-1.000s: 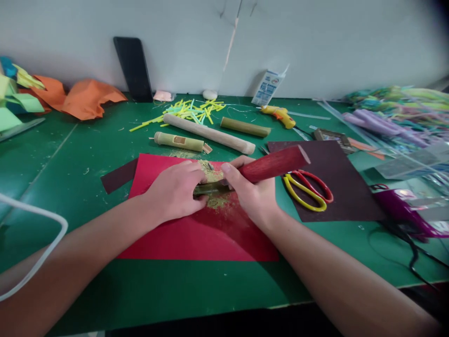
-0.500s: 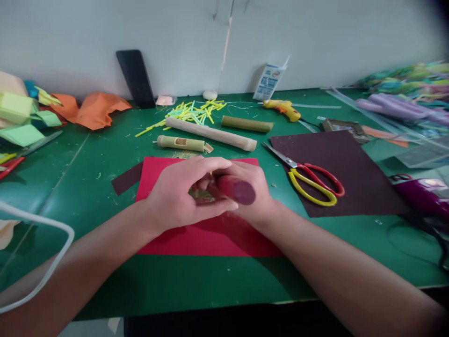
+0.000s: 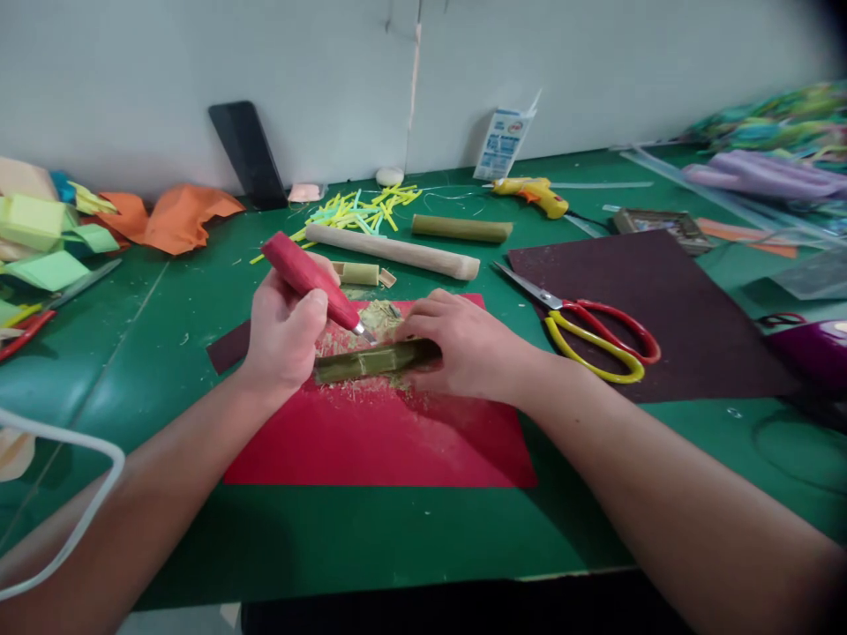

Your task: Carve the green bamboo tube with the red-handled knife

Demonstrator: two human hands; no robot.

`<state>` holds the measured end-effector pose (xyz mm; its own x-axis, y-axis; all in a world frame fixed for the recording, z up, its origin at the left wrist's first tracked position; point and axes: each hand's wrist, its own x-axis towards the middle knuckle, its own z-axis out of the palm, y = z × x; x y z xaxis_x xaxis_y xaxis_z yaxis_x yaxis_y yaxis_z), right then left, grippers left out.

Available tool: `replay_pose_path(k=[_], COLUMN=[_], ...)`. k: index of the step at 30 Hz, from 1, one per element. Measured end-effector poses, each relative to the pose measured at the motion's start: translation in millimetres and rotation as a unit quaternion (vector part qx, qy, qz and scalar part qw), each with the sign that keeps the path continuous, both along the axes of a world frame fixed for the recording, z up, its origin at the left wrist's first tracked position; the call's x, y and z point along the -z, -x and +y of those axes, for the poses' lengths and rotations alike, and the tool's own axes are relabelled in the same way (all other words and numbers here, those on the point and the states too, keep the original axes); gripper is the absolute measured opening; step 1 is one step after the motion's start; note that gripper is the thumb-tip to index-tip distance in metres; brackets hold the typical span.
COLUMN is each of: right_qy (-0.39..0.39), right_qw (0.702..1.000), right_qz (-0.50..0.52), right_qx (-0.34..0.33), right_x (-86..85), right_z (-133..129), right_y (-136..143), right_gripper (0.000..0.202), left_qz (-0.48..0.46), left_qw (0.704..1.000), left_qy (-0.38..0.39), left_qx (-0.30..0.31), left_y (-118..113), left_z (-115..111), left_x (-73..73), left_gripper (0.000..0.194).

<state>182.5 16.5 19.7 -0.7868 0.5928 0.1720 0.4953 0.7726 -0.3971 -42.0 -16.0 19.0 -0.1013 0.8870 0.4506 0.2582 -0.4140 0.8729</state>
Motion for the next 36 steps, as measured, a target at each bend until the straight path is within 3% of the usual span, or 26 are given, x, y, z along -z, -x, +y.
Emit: replay_pose_path(k=[7, 18, 25, 29, 36], right_qy=[0.047, 0.103, 0.11, 0.109, 0.103], right_qw=[0.997, 0.991, 0.991, 0.991, 0.99], right_qz=[0.053, 0.078, 0.078, 0.074, 0.088], right_qx=[-0.021, -0.018, -0.012, -0.028, -0.041], right_x=[5.6, 11.9, 11.8, 12.2, 14.5], right_z=[-9, -15, -11, -8, -8], right_y=[7, 14, 10, 9, 11], right_gripper=[0.03, 0.025, 0.024, 0.022, 0.014], left_qz=[0.044, 0.06, 0.043, 0.078, 0.146], left_qw=[0.998, 0.995, 0.984, 0.981, 0.976], left_qy=[0.012, 0.005, -0.048, -0.064, -0.001], left_qx=[0.049, 0.082, 0.168, 0.168, 0.159], left_y=[-2, -13, -14, -15, -21], left_z=[-5, -1, 3, 5, -2], left_x=[-4.2, -2.8, -2.3, -7.7, -22.2], left_gripper=[0.02, 0.013, 0.006, 0.004, 0.015])
